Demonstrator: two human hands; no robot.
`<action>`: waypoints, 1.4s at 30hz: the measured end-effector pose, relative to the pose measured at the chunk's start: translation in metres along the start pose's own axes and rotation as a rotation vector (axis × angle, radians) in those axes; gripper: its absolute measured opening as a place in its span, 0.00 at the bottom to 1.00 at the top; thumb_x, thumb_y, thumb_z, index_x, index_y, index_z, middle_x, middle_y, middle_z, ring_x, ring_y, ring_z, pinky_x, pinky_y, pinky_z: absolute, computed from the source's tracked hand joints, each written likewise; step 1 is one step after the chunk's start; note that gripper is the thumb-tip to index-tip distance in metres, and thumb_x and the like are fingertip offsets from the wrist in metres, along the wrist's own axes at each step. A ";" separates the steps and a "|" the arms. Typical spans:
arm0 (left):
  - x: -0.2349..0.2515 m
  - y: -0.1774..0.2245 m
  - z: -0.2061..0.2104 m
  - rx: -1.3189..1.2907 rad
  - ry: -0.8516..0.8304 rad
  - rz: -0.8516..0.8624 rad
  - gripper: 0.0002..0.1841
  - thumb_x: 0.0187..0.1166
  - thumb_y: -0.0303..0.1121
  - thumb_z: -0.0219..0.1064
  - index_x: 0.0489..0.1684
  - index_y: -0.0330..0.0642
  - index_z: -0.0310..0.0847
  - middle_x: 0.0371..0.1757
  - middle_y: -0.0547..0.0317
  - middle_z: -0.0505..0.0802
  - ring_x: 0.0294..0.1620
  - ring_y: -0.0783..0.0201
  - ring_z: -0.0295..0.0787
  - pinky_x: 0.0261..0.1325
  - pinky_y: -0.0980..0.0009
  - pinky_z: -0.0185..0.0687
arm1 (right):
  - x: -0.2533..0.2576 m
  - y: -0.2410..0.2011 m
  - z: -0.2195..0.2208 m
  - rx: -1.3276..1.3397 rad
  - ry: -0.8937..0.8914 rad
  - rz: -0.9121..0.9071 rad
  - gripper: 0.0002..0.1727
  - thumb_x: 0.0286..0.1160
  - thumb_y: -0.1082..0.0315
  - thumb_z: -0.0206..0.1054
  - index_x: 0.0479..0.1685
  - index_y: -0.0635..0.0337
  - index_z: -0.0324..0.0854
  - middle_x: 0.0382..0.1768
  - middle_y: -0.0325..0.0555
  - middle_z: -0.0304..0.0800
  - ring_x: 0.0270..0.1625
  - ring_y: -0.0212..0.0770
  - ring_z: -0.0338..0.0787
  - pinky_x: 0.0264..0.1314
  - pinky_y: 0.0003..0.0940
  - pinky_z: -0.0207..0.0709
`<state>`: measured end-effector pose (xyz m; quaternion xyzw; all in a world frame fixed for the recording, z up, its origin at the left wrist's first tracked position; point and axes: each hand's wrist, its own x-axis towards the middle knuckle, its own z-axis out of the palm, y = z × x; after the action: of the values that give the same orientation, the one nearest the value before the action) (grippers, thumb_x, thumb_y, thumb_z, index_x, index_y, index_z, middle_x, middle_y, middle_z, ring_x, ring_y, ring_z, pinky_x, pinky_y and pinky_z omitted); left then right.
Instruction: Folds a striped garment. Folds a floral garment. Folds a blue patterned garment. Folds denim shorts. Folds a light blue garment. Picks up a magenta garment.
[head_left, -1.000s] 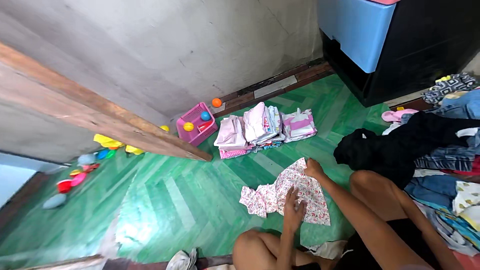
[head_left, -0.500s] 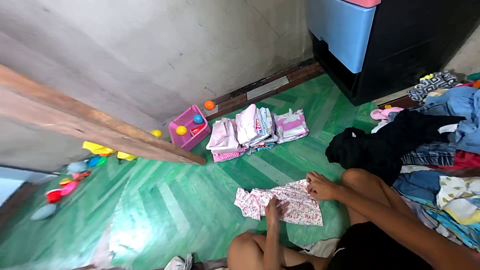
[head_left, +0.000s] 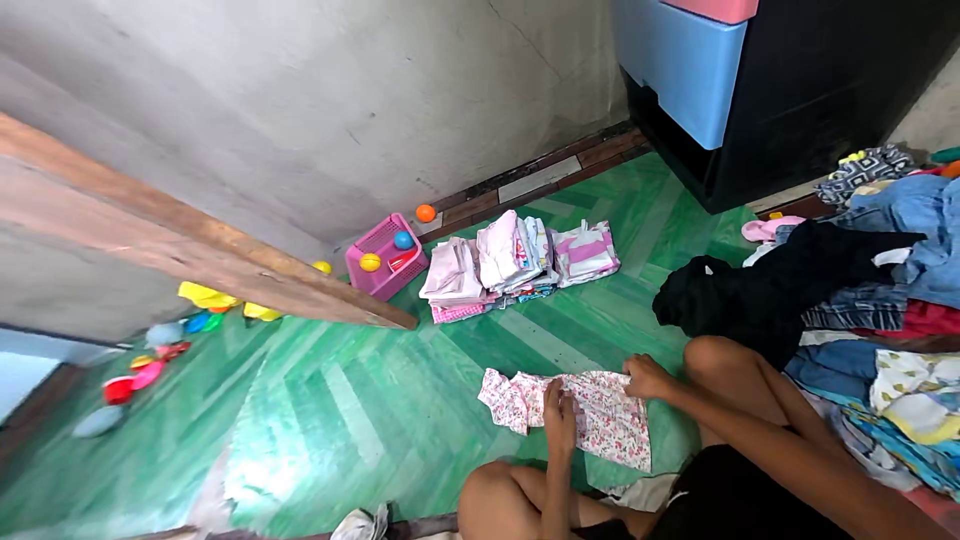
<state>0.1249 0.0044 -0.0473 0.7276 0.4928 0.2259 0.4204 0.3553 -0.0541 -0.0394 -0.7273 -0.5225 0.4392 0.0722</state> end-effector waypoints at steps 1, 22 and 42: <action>-0.002 -0.001 0.005 -0.015 -0.041 -0.007 0.22 0.88 0.26 0.54 0.78 0.23 0.70 0.82 0.27 0.73 0.79 0.39 0.75 0.80 0.50 0.72 | -0.008 -0.001 -0.002 0.001 -0.016 0.006 0.29 0.72 0.57 0.75 0.65 0.72 0.82 0.67 0.71 0.81 0.76 0.68 0.76 0.80 0.64 0.65; -0.031 0.018 0.029 -1.280 -0.037 -0.688 0.56 0.72 0.83 0.23 0.85 0.45 0.61 0.70 0.43 0.87 0.66 0.51 0.87 0.63 0.48 0.84 | 0.022 -0.072 0.010 1.428 0.252 0.162 0.39 0.88 0.68 0.61 0.93 0.61 0.44 0.79 0.68 0.72 0.75 0.61 0.82 0.70 0.56 0.79; -0.038 0.011 0.037 -1.115 0.083 -0.915 0.32 0.93 0.57 0.31 0.76 0.41 0.65 0.57 0.42 0.88 0.50 0.52 0.88 0.48 0.54 0.86 | -0.011 -0.020 0.035 0.732 0.094 0.320 0.53 0.56 0.43 0.86 0.78 0.72 0.69 0.69 0.69 0.81 0.73 0.60 0.82 0.78 0.58 0.72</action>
<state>0.1421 -0.0464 -0.0550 0.1164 0.5751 0.2726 0.7625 0.3162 -0.0671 -0.0428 -0.7450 -0.2079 0.5681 0.2811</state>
